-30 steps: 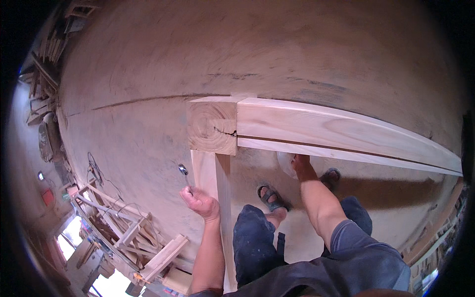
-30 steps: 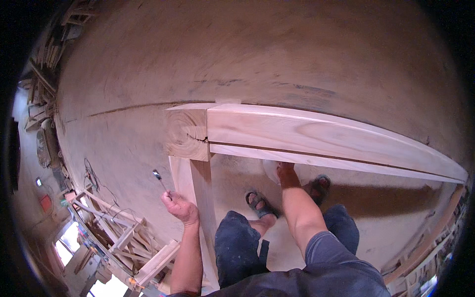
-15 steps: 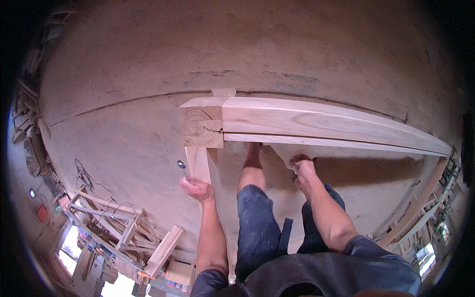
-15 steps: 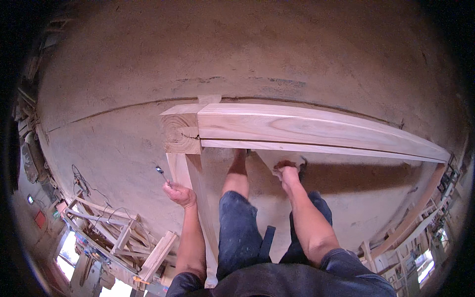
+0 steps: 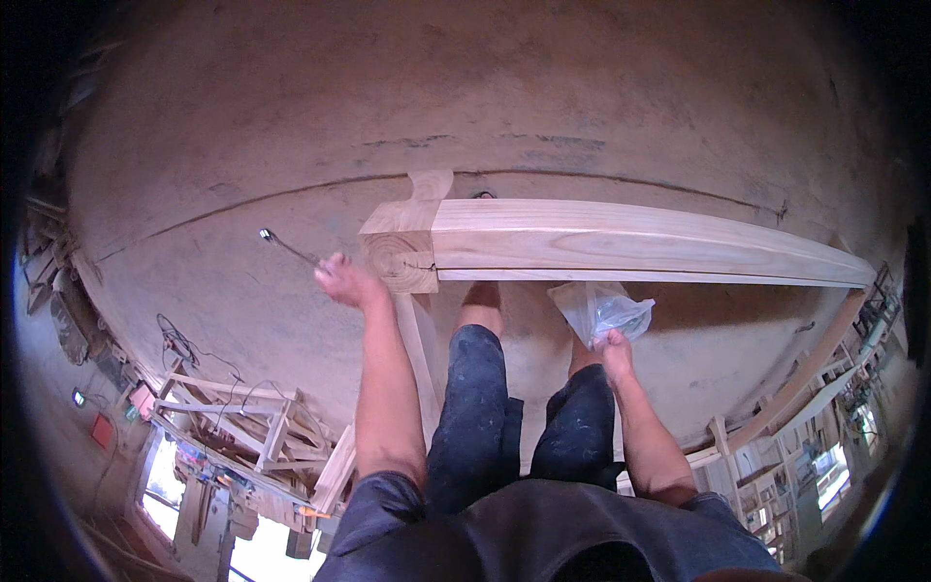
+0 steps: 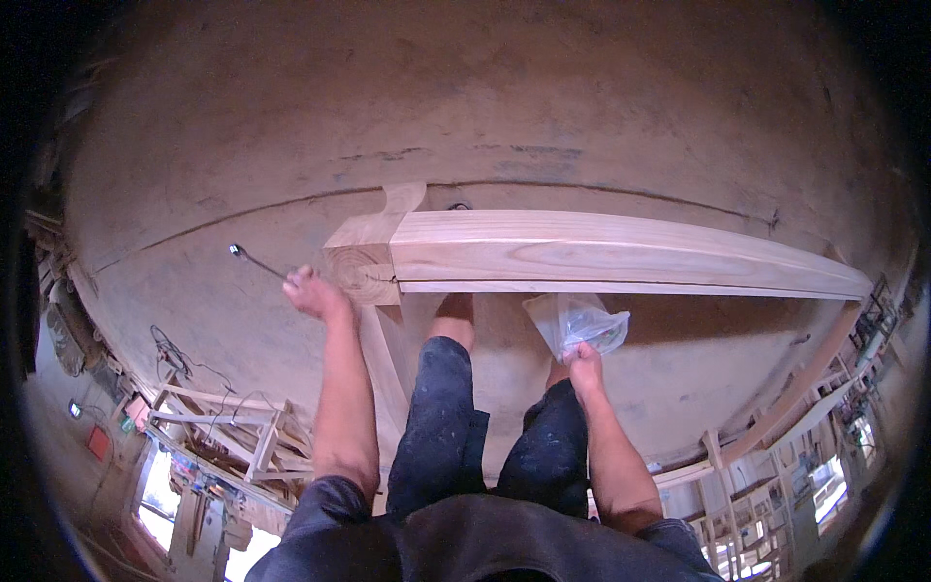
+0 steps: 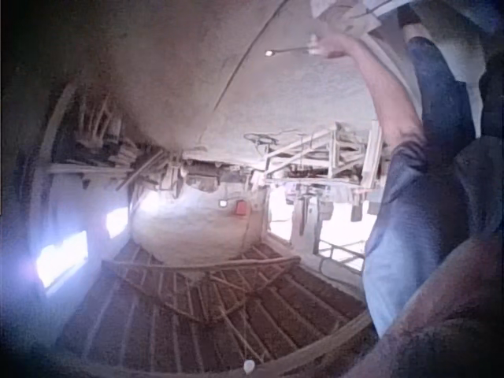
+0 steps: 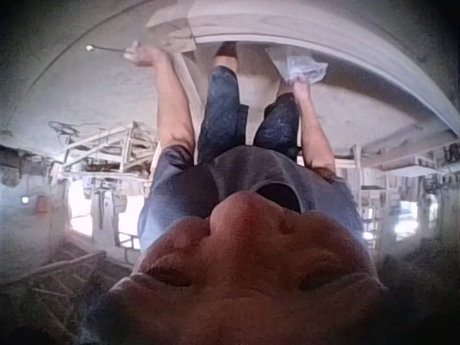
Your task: The person assembles a large wooden frame by fitting pieces together, applying glue, and tightening bolts using a wrench.
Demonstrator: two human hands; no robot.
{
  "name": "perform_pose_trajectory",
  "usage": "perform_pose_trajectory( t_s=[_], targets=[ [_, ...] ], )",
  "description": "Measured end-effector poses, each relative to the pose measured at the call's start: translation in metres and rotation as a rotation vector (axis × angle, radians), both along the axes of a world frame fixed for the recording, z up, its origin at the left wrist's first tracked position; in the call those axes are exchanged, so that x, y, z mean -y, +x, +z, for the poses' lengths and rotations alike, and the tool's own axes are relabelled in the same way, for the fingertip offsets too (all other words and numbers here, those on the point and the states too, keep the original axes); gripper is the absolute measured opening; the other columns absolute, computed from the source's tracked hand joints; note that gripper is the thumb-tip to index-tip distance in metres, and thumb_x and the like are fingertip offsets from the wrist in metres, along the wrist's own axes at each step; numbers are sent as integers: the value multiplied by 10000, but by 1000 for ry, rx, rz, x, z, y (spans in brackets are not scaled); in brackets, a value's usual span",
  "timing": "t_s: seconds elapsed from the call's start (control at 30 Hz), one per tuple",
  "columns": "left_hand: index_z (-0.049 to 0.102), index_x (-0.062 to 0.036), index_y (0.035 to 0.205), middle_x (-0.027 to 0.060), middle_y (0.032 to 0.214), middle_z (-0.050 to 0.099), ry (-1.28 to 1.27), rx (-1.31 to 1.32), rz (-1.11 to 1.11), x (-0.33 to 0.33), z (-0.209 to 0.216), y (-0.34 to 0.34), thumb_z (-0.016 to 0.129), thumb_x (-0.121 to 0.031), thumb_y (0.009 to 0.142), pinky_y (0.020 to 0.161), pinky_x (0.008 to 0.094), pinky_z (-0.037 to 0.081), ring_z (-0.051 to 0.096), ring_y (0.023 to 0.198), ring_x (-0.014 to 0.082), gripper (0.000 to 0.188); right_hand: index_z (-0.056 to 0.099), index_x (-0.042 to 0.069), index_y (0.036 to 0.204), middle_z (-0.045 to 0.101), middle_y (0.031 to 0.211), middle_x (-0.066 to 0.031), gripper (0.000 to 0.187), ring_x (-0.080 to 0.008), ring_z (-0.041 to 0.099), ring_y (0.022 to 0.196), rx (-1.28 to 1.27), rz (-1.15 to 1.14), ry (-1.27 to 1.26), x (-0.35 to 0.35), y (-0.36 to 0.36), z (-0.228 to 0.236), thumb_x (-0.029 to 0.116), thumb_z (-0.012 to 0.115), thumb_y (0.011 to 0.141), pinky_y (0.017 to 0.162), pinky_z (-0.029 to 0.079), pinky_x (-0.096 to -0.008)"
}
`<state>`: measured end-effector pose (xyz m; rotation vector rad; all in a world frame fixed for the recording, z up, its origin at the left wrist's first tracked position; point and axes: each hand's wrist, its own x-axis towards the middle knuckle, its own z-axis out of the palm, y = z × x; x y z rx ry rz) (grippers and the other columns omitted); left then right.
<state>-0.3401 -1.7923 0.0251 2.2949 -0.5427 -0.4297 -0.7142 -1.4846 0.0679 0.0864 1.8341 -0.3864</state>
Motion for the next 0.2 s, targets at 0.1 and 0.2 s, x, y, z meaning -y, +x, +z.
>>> perform_pose_trajectory(
  t_s=[0.1,0.2],
  targets=[
    [558,45,930,221,950,669,131,33,-48,45,-13,-24,504,-247,947,774,488,454,635,846,364,298,667,25,1009,658,935,-14,162,-113,573,869,3,-60,-12,4,5,6,10,583,872,818,453,-280],
    [598,1,951,220,997,689,489,288,-97,60,-6,-50,486,-274,963,807,520,445,652,910,371,297,666,32,1030,659,955,-13,174,-111,572,886,6,-86,-6,19,11,18,13,586,877,830,451,-276]
  ],
)
